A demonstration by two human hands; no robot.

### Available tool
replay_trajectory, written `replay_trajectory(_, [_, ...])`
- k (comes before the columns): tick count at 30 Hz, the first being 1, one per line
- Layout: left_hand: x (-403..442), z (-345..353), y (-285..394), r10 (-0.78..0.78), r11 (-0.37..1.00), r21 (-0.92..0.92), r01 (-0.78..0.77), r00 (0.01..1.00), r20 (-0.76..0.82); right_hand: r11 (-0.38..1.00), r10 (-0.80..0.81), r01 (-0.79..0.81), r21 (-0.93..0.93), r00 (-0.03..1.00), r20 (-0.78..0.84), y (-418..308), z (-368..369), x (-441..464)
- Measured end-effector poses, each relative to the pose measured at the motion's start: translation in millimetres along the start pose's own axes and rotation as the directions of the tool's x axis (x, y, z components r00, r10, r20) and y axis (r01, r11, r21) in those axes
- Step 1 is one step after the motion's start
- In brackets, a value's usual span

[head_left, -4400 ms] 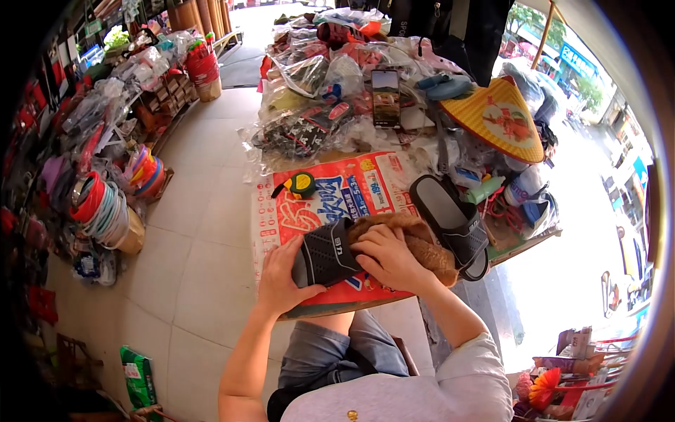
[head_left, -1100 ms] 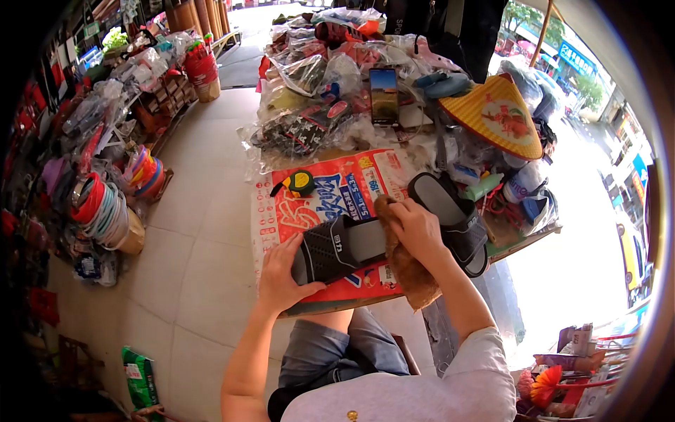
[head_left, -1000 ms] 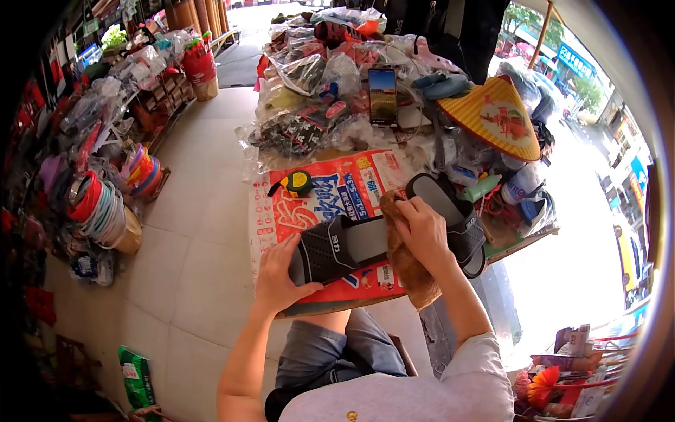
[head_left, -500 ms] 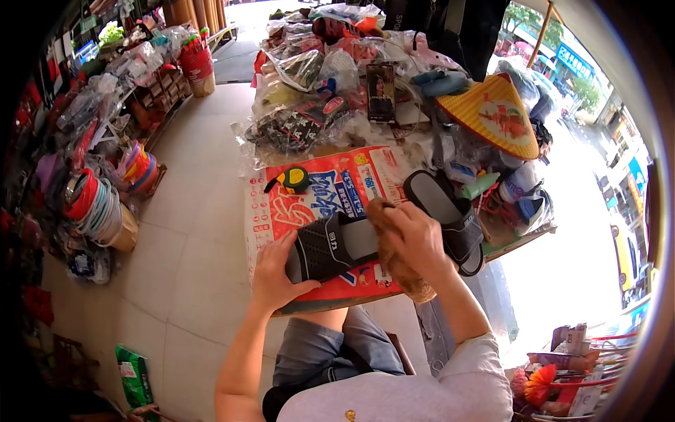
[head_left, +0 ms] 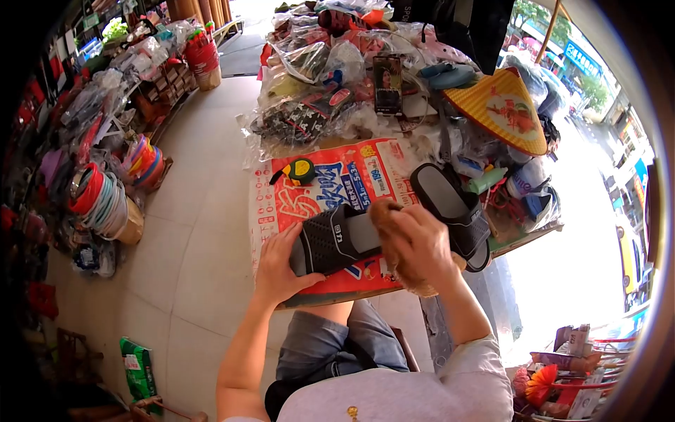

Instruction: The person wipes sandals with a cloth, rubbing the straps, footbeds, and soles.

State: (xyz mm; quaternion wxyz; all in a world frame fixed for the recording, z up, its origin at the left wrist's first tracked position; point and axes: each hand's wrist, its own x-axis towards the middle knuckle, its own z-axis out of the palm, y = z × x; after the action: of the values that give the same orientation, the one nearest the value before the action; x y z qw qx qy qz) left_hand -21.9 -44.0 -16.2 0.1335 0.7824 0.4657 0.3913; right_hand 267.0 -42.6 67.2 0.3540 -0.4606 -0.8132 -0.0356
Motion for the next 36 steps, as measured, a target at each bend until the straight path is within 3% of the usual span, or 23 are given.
replay_trajectory(1, [1,-1,1,0.0,1.0,-0.007,0.0,1.0,-0.002,0.997,-0.057,0.057,0.043,0.998,0.006,-4,11,-1])
replay_trajectory(2, [1,-1,1,0.002,1.0,0.0,-0.002,1.0,-0.002,0.997,-0.056,0.05,0.058,0.992,0.112,-5,23,-8])
replay_trajectory(4, [1,-1,2,-0.007,1.0,0.009,0.007,1.0,0.014,0.999,-0.007,-0.001,0.047,0.988,0.154,6,38,-21])
replay_trajectory(7, [1,0,1,-0.015,1.0,0.002,0.015,1.0,0.014,0.994,0.05,-0.037,-0.102,0.99,0.128,26,23,-21])
replay_trajectory(12, [1,0,1,-0.035,0.999,-0.006,0.035,0.999,0.021,0.995,0.095,-0.094,-0.031,0.995,0.016,10,6,-5])
replay_trajectory(15, [1,-2,4,-0.06,0.998,-0.013,0.06,0.998,0.034,0.976,-0.113,0.114,0.185,0.994,-0.016,-11,28,4])
replay_trajectory(16, [1,-3,4,-0.062,0.998,-0.017,0.062,0.997,0.04,0.976,-0.108,0.093,0.199,0.992,0.066,-16,40,-1])
replay_trajectory(18, [0,-3,4,-0.042,0.999,0.011,0.042,0.998,0.041,0.977,-0.064,0.051,0.206,0.996,0.056,-1,52,-13])
replay_trajectory(19, [2,-2,2,-0.026,0.999,0.035,0.025,0.999,0.04,0.978,-0.07,0.058,0.202,0.996,0.054,5,47,-14])
replay_trajectory(21, [1,0,0,-0.024,1.0,0.017,0.024,0.999,0.021,0.997,-0.074,0.077,-0.012,0.988,0.132,9,32,-16])
replay_trajectory(22, [0,1,-1,-0.02,1.0,0.003,0.02,1.0,0.012,0.997,-0.071,0.073,-0.012,0.988,0.137,5,25,-12])
replay_trajectory(24, [1,0,0,-0.024,1.0,-0.004,0.024,1.0,0.016,0.997,-0.03,0.03,0.07,1.0,-0.004,-2,9,2])
replay_trajectory(26, [1,0,1,-0.025,1.0,-0.008,0.025,0.999,0.02,0.982,-0.134,0.148,0.117,0.984,-0.115,-27,7,18])
replay_trajectory(28, [0,0,-1,-0.039,0.999,-0.037,0.04,0.999,0.024,0.953,-0.254,0.269,0.135,0.96,-0.118,-52,23,24])
replay_trajectory(30, [-1,3,-4,-0.03,0.999,-0.034,0.031,0.999,0.012,0.941,-0.333,0.326,0.097,0.94,0.074,-61,54,8])
replay_trajectory(31, [-1,4,-4,-0.022,0.999,-0.038,0.022,1.0,0.005,0.916,-0.357,0.375,-0.14,0.924,0.139,-62,65,-2])
replay_trajectory(36, [1,-1,2,0.007,1.0,0.029,-0.007,1.0,-0.006,0.942,-0.328,0.332,-0.052,0.942,0.074,-37,40,-32])
